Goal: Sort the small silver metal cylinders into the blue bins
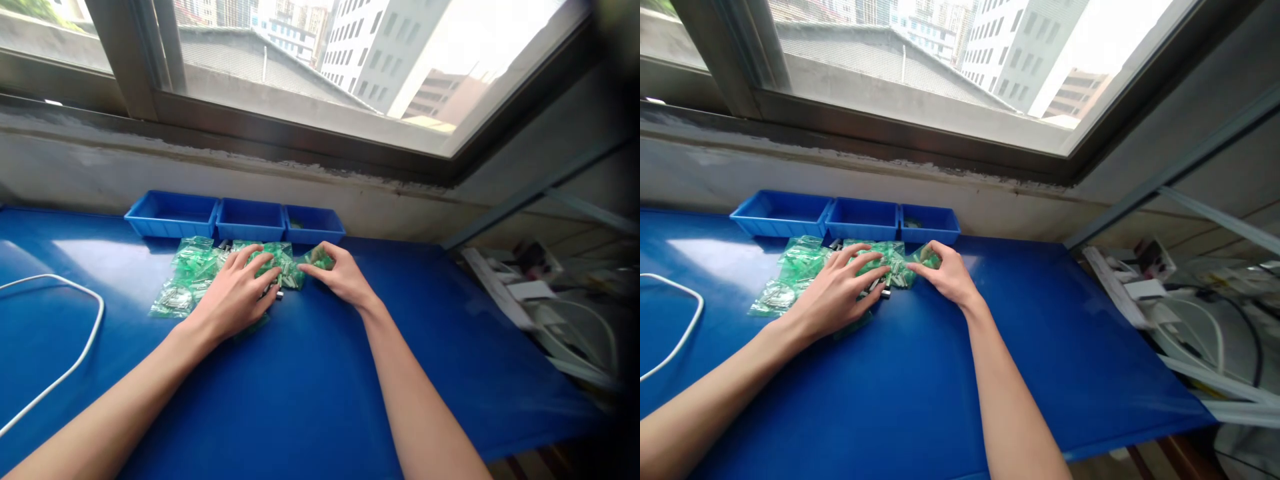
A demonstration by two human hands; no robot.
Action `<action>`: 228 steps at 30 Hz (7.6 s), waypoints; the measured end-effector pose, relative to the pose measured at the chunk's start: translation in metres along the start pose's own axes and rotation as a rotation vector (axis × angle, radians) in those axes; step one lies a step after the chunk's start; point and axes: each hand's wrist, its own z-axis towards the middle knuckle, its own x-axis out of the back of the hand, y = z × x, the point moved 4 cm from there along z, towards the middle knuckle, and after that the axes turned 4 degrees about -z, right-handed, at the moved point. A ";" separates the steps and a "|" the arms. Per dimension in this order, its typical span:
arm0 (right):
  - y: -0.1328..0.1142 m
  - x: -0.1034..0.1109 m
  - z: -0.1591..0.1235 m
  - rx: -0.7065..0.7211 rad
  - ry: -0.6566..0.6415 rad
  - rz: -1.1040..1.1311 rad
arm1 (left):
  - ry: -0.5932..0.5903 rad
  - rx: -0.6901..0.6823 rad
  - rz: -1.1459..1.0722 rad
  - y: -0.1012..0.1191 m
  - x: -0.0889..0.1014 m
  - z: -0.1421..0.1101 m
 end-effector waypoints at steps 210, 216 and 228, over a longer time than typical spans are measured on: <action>-0.008 -0.029 0.023 -0.234 0.498 0.745 | 0.442 0.301 -0.032 -0.035 0.030 -0.003; -0.022 -0.038 0.023 -0.092 0.337 0.642 | 0.307 0.215 -0.079 -0.030 0.026 0.000; -0.016 -0.041 0.023 -0.114 0.277 0.690 | 0.083 0.252 -0.044 -0.033 0.005 -0.003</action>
